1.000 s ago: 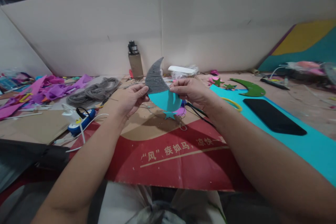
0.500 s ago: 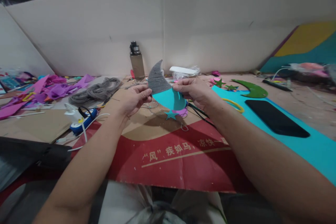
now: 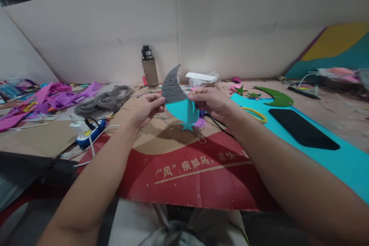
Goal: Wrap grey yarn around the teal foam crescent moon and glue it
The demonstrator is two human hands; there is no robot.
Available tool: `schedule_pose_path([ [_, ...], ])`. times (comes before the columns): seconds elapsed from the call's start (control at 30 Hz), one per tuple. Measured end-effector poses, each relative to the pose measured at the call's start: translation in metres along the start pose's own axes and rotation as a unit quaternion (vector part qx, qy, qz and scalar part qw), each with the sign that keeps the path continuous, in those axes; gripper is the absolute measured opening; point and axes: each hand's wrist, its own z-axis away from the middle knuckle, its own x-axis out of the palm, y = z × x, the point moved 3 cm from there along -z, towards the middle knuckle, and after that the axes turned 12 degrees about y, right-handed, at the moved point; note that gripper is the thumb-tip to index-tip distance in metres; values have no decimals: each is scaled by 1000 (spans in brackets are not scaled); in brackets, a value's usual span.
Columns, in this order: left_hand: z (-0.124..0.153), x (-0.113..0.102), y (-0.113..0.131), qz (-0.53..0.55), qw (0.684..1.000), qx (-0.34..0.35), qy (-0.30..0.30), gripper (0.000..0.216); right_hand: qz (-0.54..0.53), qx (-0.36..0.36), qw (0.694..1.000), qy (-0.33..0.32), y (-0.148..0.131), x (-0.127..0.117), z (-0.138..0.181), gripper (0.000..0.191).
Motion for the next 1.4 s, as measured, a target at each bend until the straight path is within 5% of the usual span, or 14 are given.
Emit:
schedule_pose_path([
  [0.27,5,7,0,111,990,-46,-70,28,-90,79,988,-95,6,8,3,22],
  [1.4,3,0,0,58,994,-19,-88,23,-163,-10,978,-128,18,14,-2,27],
])
